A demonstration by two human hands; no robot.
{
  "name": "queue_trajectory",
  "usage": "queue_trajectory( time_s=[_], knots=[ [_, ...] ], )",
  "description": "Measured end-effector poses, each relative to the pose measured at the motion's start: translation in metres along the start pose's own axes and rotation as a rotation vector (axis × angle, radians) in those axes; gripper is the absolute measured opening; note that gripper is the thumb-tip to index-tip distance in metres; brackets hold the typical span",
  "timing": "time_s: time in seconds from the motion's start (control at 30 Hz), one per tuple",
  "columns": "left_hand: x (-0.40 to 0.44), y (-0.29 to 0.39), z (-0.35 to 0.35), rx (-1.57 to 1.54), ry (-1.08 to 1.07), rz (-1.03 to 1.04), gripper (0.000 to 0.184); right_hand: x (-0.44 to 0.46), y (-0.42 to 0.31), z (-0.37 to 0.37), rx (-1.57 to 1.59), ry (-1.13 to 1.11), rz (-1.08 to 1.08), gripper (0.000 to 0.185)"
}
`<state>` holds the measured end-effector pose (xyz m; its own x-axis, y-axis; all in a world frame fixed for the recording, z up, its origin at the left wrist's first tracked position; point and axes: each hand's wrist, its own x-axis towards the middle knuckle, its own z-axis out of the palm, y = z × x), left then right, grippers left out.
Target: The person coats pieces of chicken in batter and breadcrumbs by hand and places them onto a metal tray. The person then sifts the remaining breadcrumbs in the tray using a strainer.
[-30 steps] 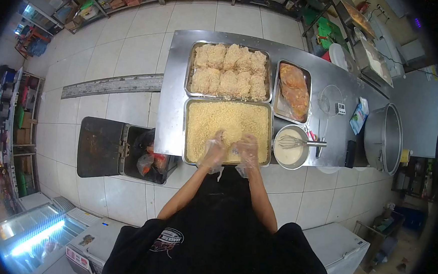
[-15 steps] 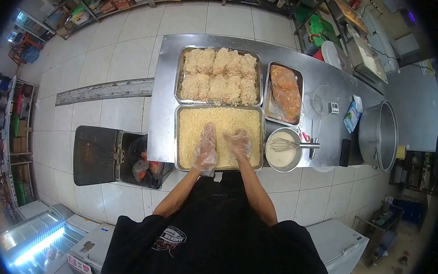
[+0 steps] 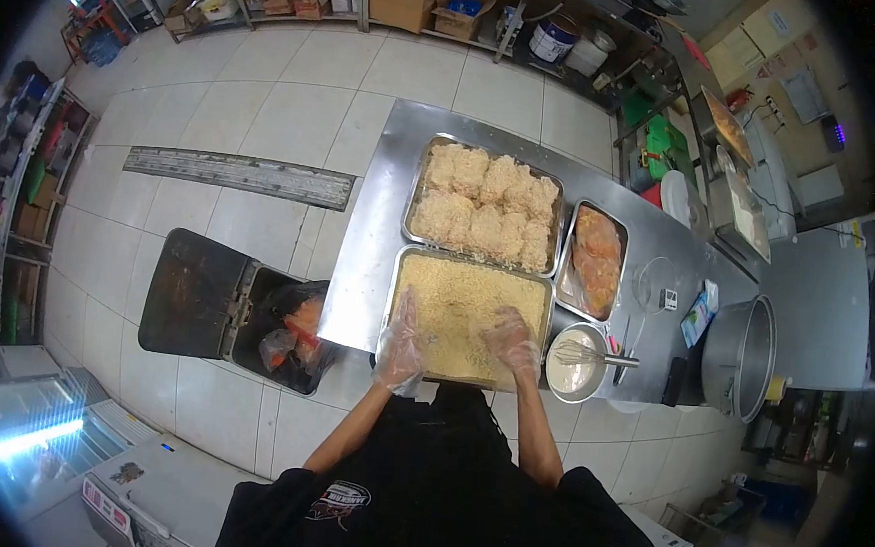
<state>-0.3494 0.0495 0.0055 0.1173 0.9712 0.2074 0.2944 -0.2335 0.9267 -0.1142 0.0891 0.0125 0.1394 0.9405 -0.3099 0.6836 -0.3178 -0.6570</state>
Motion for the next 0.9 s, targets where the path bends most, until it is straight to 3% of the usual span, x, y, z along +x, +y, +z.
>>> queue_trajectory(
  time_s=[0.13, 0.2, 0.27, 0.33, 0.47, 0.53, 0.63, 0.73, 0.8, 0.9],
  knots=[
    [-0.002, -0.011, -0.01, 0.03, 0.049, 0.048, 0.067, -0.001, -0.006, -0.016, -0.084, -0.042, -0.233, 0.036],
    [0.0, -0.014, -0.017, 0.033, 0.094, 0.061, 0.066, -0.01, -0.028, -0.033, 0.37, -0.033, 0.133, 0.034],
    [0.01, -0.018, -0.022, 0.025, 0.168, 0.081, 0.064, 0.004, -0.02, -0.031, 0.494, -0.025, 0.056, 0.034],
    [0.036, -0.019, -0.026, 0.006, 0.275, 0.105, 0.063, 0.022, -0.052, -0.048, 0.622, -0.016, 0.19, 0.037],
    [0.1, -0.009, -0.038, -0.128, 0.309, 0.046, 0.062, 0.104, -0.11, -0.049, 0.58, 0.021, 0.011, 0.029],
    [0.13, 0.004, -0.048, -0.311, 0.229, -0.058, 0.067, 0.146, -0.157, -0.032, 0.935, 0.107, 0.041, 0.019],
    [0.167, 0.008, -0.047, -0.298, 0.258, -0.021, 0.072, 0.233, -0.166, 0.022, 1.068, 0.196, -0.072, 0.018],
    [0.202, -0.006, -0.04, -0.255, 0.274, -0.021, 0.076, 0.317, -0.124, 0.095, 0.944, 0.365, -0.208, 0.012],
    [0.229, -0.029, -0.032, -0.124, 0.226, -0.118, 0.074, 0.353, -0.07, 0.139, 0.03, 0.518, -0.447, 0.015],
    [0.286, -0.088, -0.027, 0.151, 0.129, -0.076, 0.069, 0.306, -0.088, 0.084, 0.045, 0.342, -0.268, 0.026]
  ],
)
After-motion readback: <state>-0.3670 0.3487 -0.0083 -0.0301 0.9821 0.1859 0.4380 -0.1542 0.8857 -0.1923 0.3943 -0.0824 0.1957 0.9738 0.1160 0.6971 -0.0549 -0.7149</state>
